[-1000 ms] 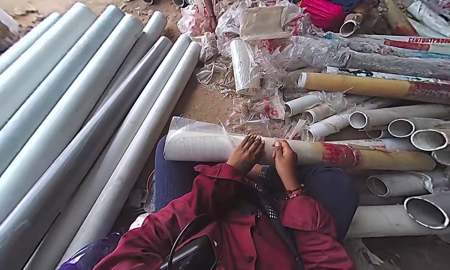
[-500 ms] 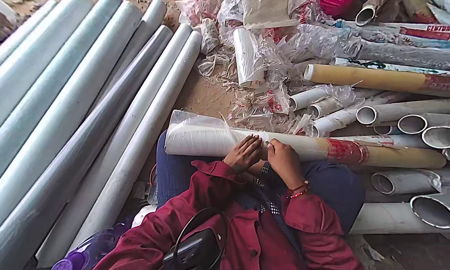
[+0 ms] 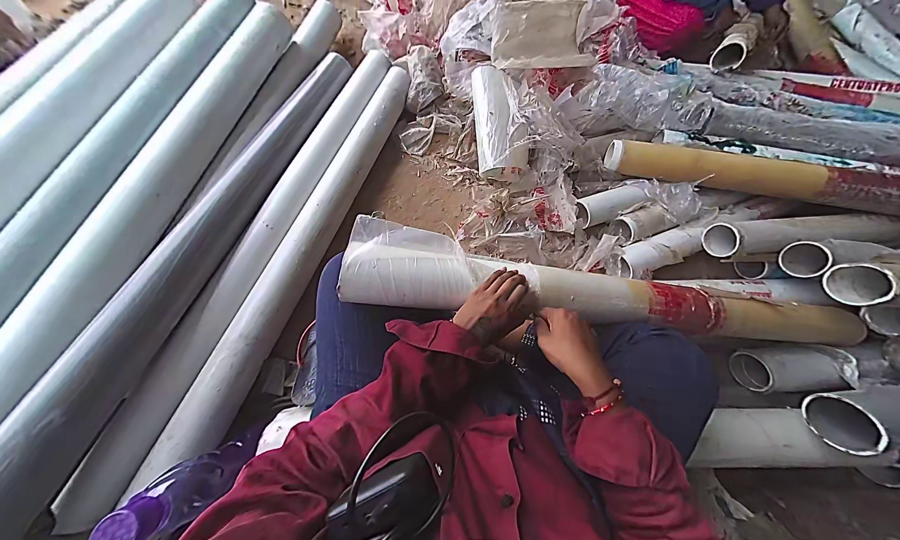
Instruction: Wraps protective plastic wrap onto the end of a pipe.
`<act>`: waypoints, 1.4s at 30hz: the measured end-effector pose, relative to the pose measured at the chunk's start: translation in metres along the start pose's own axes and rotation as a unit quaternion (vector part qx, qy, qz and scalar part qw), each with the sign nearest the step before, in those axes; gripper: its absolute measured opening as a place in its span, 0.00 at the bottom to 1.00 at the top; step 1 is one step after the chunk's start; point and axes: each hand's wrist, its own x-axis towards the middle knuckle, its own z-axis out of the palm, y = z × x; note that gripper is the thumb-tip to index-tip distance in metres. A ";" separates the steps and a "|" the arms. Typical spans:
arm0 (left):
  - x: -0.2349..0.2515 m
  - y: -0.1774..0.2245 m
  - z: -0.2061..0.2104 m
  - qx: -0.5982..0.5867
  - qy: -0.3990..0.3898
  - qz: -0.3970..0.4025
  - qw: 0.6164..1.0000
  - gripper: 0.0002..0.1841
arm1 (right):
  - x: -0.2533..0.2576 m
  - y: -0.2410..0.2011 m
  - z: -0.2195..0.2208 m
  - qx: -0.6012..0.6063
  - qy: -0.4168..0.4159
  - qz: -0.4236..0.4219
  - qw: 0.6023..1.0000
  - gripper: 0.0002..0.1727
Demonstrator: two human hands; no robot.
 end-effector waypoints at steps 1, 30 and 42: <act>0.007 0.007 -0.007 0.005 -0.048 -0.034 0.998 0.22 | 0.000 0.006 0.001 0.033 0.016 0.001 0.999 0.18; 0.000 0.045 -0.059 0.053 -0.253 -0.115 0.959 0.26 | 0.104 0.048 0.011 0.100 0.440 -0.058 0.890 0.17; -0.034 0.008 -0.017 -0.017 -0.013 -0.046 0.999 0.27 | 0.017 0.002 0.026 0.045 0.244 -0.054 0.967 0.18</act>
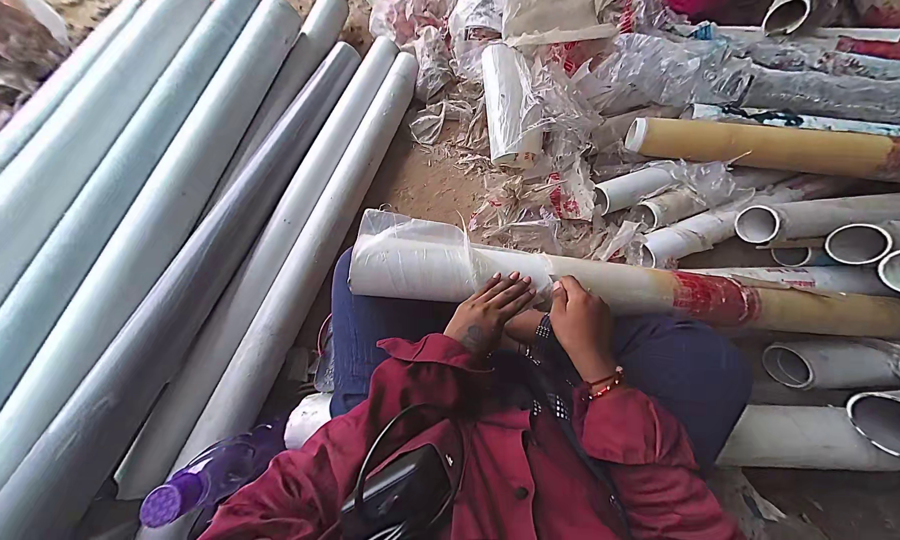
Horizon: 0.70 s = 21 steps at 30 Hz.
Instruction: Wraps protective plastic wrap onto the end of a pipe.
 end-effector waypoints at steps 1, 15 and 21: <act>0.000 0.000 0.000 -0.001 -0.005 0.000 1.000 0.27 | 0.000 -0.001 -0.001 -0.009 -0.013 0.006 1.000 0.18; -0.002 -0.003 0.001 -0.017 -0.027 0.003 0.999 0.29 | -0.027 -0.010 0.002 -0.105 -0.207 0.057 0.971 0.18; -0.005 -0.004 0.003 -0.033 -0.009 0.012 0.999 0.28 | -0.030 0.004 -0.018 -0.034 -0.056 0.025 0.998 0.17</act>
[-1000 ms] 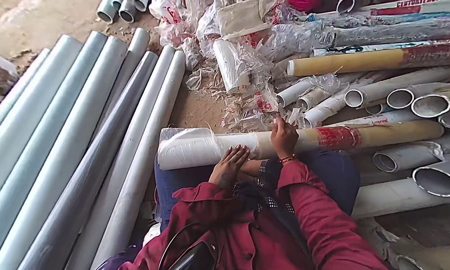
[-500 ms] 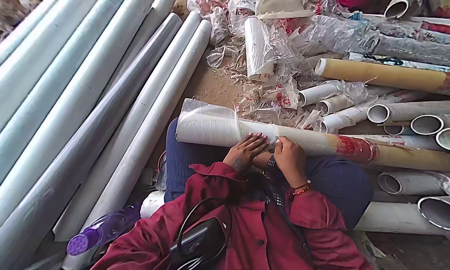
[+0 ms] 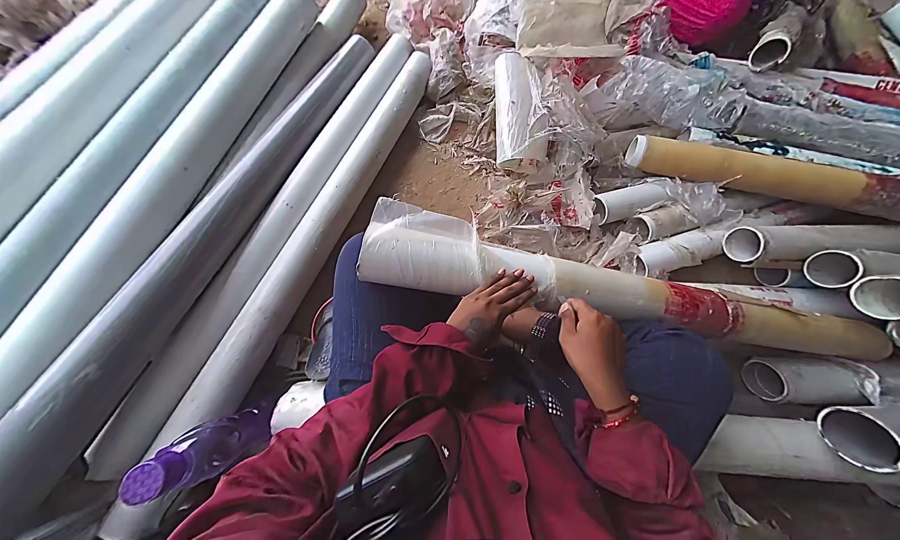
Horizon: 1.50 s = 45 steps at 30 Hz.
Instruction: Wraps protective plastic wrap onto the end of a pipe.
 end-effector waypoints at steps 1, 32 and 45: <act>-0.001 -0.001 -0.001 0.001 0.003 0.003 1.000 0.27 | 0.007 -0.001 -0.004 0.017 0.022 -0.008 1.000 0.18; 0.067 0.031 -0.019 0.036 -0.202 -0.126 0.970 0.11 | 0.043 0.017 0.019 0.148 0.045 -0.068 0.986 0.19; 0.038 0.011 0.001 -0.002 -0.026 -0.043 0.999 0.08 | 0.031 -0.026 -0.012 -0.043 -0.113 0.009 0.993 0.19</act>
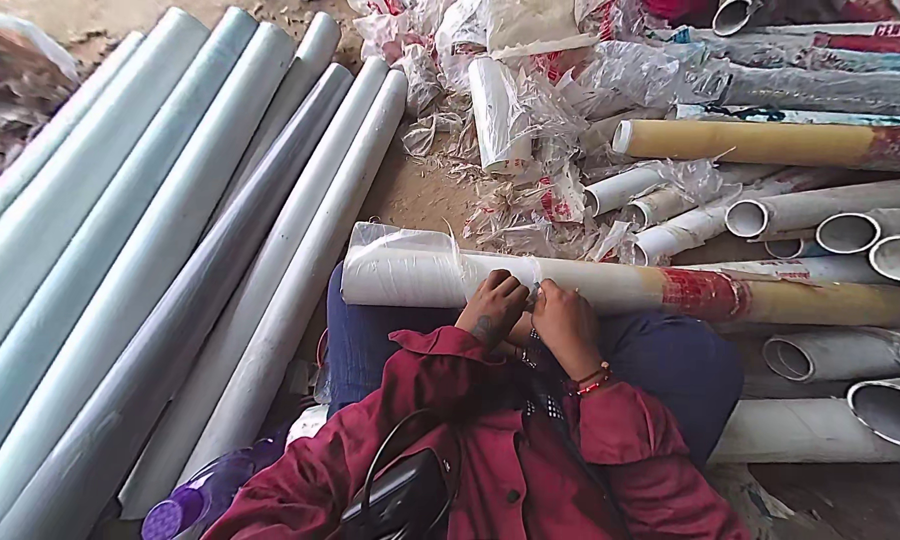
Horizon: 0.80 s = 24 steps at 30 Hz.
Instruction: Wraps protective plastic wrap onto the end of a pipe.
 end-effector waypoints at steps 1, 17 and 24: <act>-0.001 -0.001 0.001 0.002 0.008 0.004 1.000 0.08 | -0.003 0.000 0.002 -0.011 -0.002 -0.002 1.000 0.19; 0.070 0.046 -0.031 0.085 -0.341 -0.213 0.911 0.17 | 0.021 0.074 0.014 0.197 0.206 0.020 0.958 0.19; 0.042 0.012 -0.021 -0.021 -0.243 -0.048 0.969 0.13 | 0.035 0.090 0.040 0.283 0.233 0.001 0.930 0.18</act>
